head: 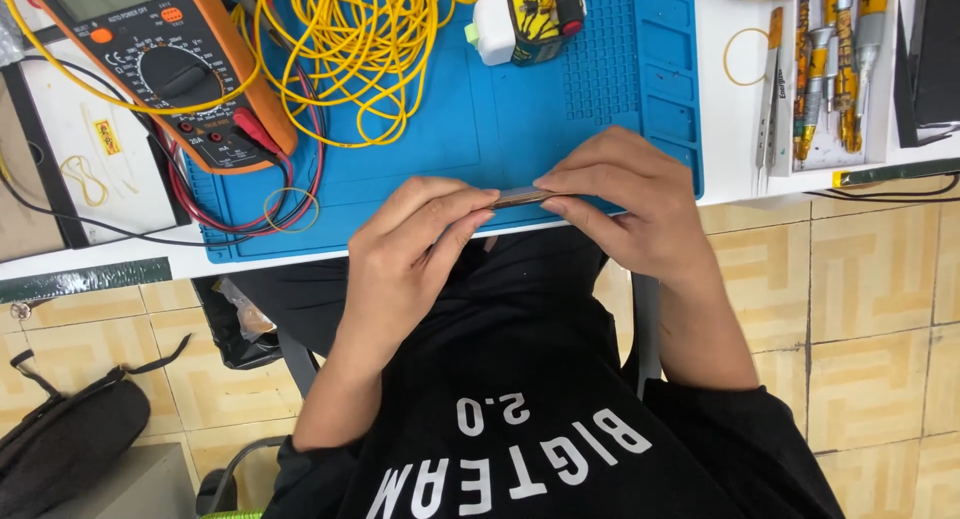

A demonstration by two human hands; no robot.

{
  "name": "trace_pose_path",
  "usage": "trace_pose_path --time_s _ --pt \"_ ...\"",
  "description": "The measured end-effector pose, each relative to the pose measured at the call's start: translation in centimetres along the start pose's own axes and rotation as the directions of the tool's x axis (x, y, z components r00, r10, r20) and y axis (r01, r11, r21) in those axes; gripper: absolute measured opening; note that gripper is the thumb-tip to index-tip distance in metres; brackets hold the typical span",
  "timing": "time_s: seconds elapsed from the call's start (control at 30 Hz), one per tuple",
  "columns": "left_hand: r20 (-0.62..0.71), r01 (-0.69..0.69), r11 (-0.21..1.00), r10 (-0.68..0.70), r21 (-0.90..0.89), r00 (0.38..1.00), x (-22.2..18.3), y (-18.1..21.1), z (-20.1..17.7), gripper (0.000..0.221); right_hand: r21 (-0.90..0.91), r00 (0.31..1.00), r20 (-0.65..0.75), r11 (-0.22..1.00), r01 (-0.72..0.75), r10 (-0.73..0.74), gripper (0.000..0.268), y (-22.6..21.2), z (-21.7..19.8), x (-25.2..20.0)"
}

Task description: The person is reassembling a smartphone by installing internal screws with a precision screwdriver and handling the screen and internal components.

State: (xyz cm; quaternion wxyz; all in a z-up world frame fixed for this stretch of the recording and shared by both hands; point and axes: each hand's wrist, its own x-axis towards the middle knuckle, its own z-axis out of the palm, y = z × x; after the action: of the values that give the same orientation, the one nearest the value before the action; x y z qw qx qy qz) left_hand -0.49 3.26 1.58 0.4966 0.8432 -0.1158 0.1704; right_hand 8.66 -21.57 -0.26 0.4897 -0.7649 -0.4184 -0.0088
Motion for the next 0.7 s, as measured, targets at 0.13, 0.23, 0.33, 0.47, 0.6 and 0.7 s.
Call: trace_pose_path --time_s 0.13,0.23,0.33,0.47,0.6,0.7 --pt "0.041 -0.034 0.999 0.032 0.039 0.999 0.6 0.5 -0.7 0.022 -0.018 1.0 -0.004 1.0 0.02 -0.02 0.018 -0.1 0.1 0.3" --pt "0.079 -0.064 0.993 0.057 0.097 0.995 1.1 1.0 -0.7 0.021 -0.009 0.999 -0.031 1.0 0.024 -0.024 0.018 0.0 0.3 0.1" --pt "0.033 -0.028 0.998 0.026 0.052 0.999 0.9 1.0 -0.1 0.018 0.109 0.998 -0.057 0.994 -0.025 0.031 0.029 -0.2 0.2 0.2" --pt "-0.12 0.1 0.953 -0.139 -0.284 0.983 -0.2 -0.7 0.6 0.016 0.344 0.985 -0.085 0.932 -0.113 0.151 0.043 0.6 0.5 -0.7" --pt "-0.152 0.08 0.914 -0.151 -0.397 0.977 -0.3 -1.3 1.7 0.016 0.238 0.984 -0.171 0.971 -0.015 0.057 0.027 -1.3 -0.2 0.9" --pt "-0.076 0.111 0.962 -0.133 -0.25 0.988 -0.4 -0.9 1.2 0.022 0.001 0.985 -0.118 0.992 0.125 -0.124 0.026 -2.8 -0.1 2.1"
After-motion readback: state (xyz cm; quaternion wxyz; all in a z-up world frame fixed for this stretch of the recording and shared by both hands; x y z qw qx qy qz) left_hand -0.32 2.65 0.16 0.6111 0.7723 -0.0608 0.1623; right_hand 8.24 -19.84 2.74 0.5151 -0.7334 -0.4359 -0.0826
